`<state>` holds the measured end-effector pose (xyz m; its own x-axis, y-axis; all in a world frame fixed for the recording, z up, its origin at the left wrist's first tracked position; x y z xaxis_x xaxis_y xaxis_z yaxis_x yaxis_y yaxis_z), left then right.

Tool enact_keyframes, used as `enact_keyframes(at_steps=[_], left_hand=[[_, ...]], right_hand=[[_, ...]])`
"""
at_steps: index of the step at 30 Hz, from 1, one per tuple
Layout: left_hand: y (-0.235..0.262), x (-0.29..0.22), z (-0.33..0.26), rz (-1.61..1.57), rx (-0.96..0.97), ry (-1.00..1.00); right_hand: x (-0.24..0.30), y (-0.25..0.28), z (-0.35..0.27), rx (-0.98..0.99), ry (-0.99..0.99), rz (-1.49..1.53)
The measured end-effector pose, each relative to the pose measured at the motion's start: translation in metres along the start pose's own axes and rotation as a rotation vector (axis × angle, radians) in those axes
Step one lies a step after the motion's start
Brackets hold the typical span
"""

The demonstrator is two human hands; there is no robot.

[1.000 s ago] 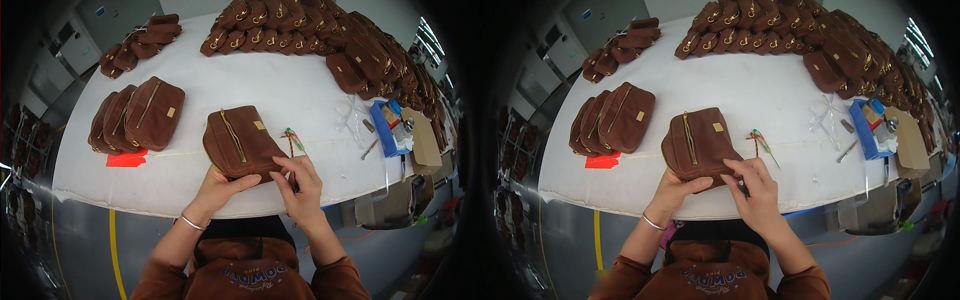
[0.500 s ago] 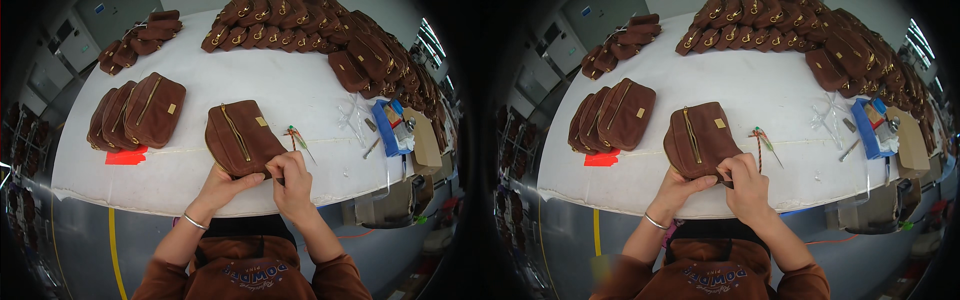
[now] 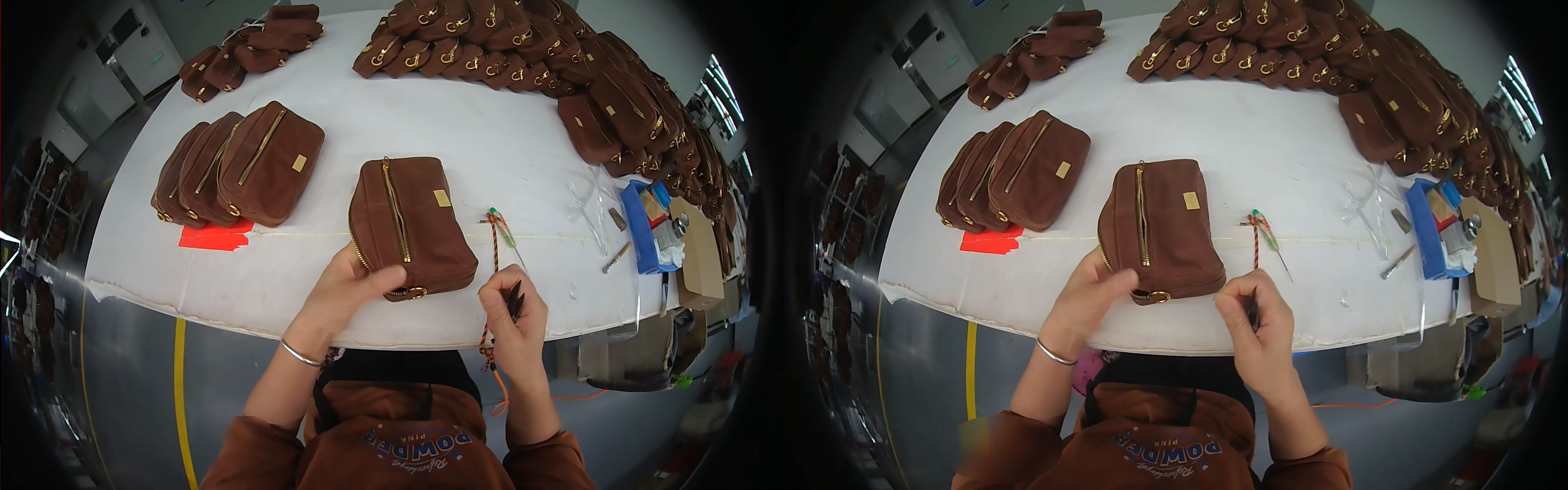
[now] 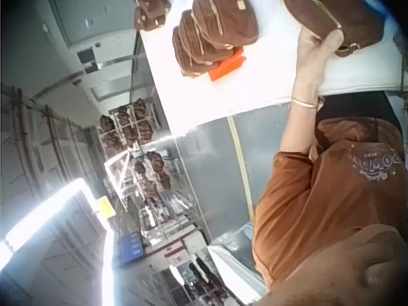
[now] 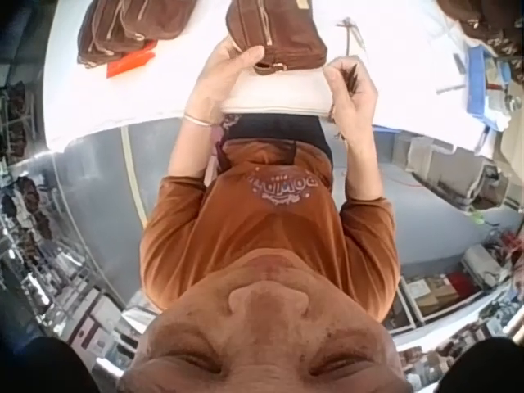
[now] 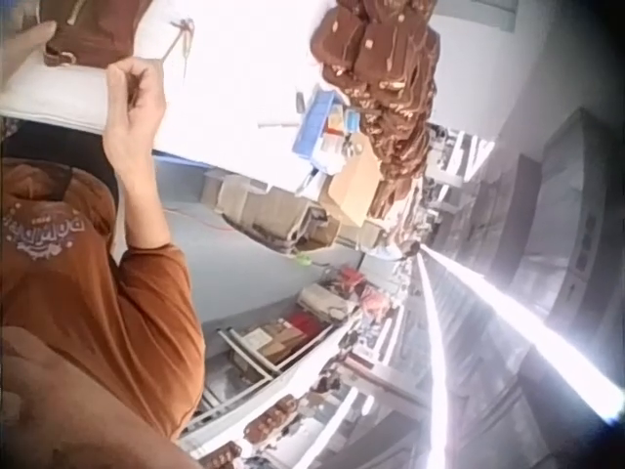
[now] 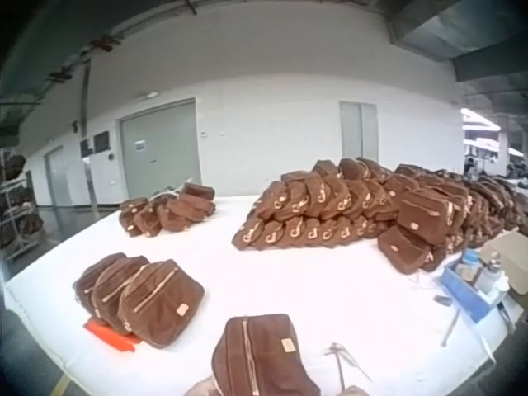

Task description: Trim loose threads and inspect the zippers and interiors of finished leather pouches.

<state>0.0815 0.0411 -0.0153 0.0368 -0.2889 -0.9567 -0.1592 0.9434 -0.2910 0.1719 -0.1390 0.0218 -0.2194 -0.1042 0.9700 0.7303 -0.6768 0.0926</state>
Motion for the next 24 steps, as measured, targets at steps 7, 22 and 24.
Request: enact_keyframes(at_steps=[7, 22, 24], left_hand=[[0.015, 0.0, 0.006, -0.128, -0.013, 0.005], [0.009, -0.002, -0.002, -0.184, 0.022, -0.095], [0.002, -0.004, -0.001, -0.182, 0.02, -0.091]], right_hand=[[0.013, -0.151, -0.035, 0.587, 0.243, -0.291], [0.013, -0.078, -0.013, 0.15, 0.114, -0.255], [0.004, -0.061, -0.008, 0.059, 0.047, -0.247]])
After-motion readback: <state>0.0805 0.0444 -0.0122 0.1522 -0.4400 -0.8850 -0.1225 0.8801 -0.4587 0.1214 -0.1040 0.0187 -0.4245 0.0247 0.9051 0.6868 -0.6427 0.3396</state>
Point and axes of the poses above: each hand's wrist, its own z-axis towards the middle knuckle, its own y-axis out of the back of the hand, x = y × z, the point moved 10 cm from there along z, towards the middle knuckle, and after that the axes turned 10 degrees about x, right-handed, at the moved point
